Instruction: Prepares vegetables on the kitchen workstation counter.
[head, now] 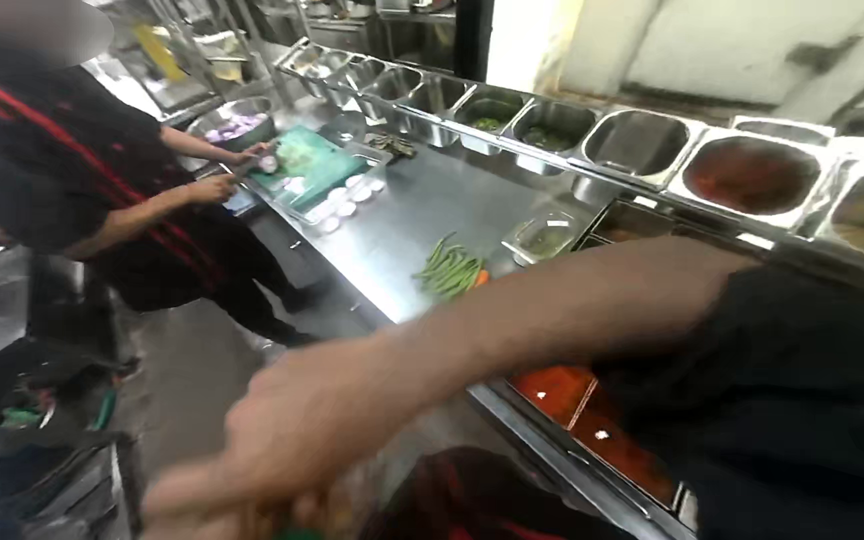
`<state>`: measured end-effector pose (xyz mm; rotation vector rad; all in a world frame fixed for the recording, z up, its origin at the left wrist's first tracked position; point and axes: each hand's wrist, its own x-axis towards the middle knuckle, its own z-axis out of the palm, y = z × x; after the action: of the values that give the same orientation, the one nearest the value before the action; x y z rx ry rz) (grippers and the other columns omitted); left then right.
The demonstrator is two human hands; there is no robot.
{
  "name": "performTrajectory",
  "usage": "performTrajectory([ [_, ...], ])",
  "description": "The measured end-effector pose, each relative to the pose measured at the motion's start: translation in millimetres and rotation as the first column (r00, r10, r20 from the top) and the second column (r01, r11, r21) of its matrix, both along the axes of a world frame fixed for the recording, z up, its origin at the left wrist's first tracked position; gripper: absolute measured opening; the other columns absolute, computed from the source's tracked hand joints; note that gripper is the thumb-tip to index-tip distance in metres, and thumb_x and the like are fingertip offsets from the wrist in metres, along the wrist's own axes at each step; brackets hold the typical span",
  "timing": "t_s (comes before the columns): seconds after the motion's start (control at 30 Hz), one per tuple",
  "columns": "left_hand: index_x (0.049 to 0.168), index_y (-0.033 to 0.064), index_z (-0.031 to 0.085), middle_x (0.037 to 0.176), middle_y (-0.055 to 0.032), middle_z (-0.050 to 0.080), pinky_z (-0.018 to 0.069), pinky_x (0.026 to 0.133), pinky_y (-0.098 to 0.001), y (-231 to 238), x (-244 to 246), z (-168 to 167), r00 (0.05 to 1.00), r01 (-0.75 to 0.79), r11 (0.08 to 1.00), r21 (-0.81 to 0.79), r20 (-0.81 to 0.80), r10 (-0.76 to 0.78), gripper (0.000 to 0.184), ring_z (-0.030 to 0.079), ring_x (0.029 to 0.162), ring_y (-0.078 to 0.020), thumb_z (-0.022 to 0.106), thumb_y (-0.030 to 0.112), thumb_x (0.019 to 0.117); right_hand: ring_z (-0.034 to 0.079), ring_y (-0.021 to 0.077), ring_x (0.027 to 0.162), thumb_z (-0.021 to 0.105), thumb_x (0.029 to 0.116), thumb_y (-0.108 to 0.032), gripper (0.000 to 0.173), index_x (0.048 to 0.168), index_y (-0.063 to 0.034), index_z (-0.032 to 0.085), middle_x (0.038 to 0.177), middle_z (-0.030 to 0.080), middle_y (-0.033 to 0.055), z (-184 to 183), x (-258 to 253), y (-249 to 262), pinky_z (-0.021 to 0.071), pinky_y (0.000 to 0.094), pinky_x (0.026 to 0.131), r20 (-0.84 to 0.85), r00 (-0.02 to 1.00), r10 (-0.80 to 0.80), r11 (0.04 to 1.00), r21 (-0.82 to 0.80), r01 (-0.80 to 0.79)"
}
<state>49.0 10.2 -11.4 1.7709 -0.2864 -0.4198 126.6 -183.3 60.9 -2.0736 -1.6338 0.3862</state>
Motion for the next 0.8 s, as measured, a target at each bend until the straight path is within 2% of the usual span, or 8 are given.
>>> performTrajectory([
  [0.07,0.107,0.0343,0.072,0.097,0.0199,0.071,0.0555,0.080,-0.0143,7.1,97.1,-25.8,0.917,0.327,0.945,0.006,0.238,-0.319,0.013,0.065,0.089,0.0081,0.063,0.041,0.0991,0.068,0.0268,0.069,0.071,0.0956,-0.010,0.033,0.127,-0.0049,0.064,0.078,0.068,0.0112,-3.9,50.2,-18.7,0.0559,0.0458,0.064,0.064,0.991,-0.115,0.986,0.125,0.106],
  [0.17,0.107,0.0219,0.070,0.091,0.0060,0.071,0.0592,0.068,-0.0235,-22.1,199.2,-36.4,0.831,0.448,0.888,0.105,0.316,-0.457,0.019,0.067,0.078,-0.0049,0.053,0.029,0.1036,0.065,0.0213,0.059,0.071,0.0964,-0.015,0.027,0.117,0.0003,0.062,0.073,0.066,0.0092,-32.5,110.4,-47.3,0.0567,0.0405,0.056,0.035,0.942,-0.335,0.914,0.256,0.315],
  [0.23,0.112,0.0157,0.068,0.093,0.0024,0.071,0.0597,0.067,-0.0261,-45.1,249.2,-42.8,0.791,0.502,0.851,0.155,0.316,-0.524,0.022,0.068,0.078,-0.0077,0.048,0.020,0.1052,0.064,0.0193,0.058,0.068,0.0982,-0.016,0.023,0.110,0.0021,0.060,0.072,0.064,0.0092,-60.7,144.0,-65.2,0.0561,0.0385,0.057,-0.005,0.887,-0.461,0.841,0.318,0.438],
  [0.33,0.120,0.0071,0.065,0.094,-0.0035,0.072,0.0612,0.066,-0.0324,-68.0,308.6,-60.2,0.791,0.518,0.836,0.184,0.270,-0.549,0.028,0.069,0.076,-0.0126,0.042,0.020,0.1085,0.070,0.0173,0.066,0.063,0.1024,-0.015,0.017,0.108,0.0015,0.061,0.083,0.069,0.0100,-93.0,178.2,-87.7,0.0623,0.0377,0.065,-0.210,0.731,-0.649,0.677,0.279,0.681],
  [0.43,0.136,0.0100,0.060,0.103,-0.0054,0.073,0.0613,0.072,-0.0355,-68.7,358.0,-89.8,0.788,0.568,0.815,0.117,0.208,-0.580,0.036,0.070,0.082,-0.0153,0.040,0.023,0.1098,0.070,0.0185,0.085,0.061,0.1011,-0.008,0.014,0.112,-0.0003,0.066,0.097,0.071,0.0108,-108.6,190.9,-104.8,0.0595,0.0404,0.081,-0.264,0.542,-0.798,0.487,0.248,0.838],
  [0.53,0.133,0.0077,0.062,0.107,-0.0057,0.073,0.0596,0.080,-0.0349,-73.5,401.8,-122.4,0.769,0.622,0.782,-0.038,0.219,-0.601,0.037,0.069,0.092,-0.0147,0.037,0.023,0.1102,0.068,0.0176,0.091,0.066,0.0991,-0.015,0.022,0.118,-0.0038,0.069,0.106,0.070,0.0095,-114.5,195.1,-103.2,0.0587,0.0378,0.085,-0.163,0.442,-0.882,0.398,0.243,0.884],
  [0.67,0.130,0.0077,0.062,0.095,-0.0071,0.071,0.0594,0.065,-0.0314,-75.2,421.5,-132.8,0.785,0.619,0.773,-0.141,0.145,-0.602,0.034,0.067,0.074,-0.0127,0.039,0.025,0.1115,0.070,0.0212,0.091,0.061,0.1029,-0.035,0.031,0.123,-0.0119,0.068,0.110,0.070,0.0066,-112.3,216.8,-59.0,0.0595,0.0465,0.079,0.061,0.316,-0.947,0.321,0.095,0.942],
  [0.8,0.132,0.0121,0.061,0.096,-0.0073,0.071,0.0596,0.066,-0.0343,-84.1,442.3,-147.9,0.724,0.684,0.704,-0.192,0.058,-0.687,0.034,0.068,0.075,-0.0148,0.043,0.033,0.1105,0.070,0.0320,0.089,0.067,0.0966,-0.013,0.014,0.110,-0.0085,0.069,0.098,0.069,0.0124,-111.3,247.6,-26.1,0.0585,0.0495,0.069,0.490,0.239,-0.838,0.248,-0.048,0.968],
])
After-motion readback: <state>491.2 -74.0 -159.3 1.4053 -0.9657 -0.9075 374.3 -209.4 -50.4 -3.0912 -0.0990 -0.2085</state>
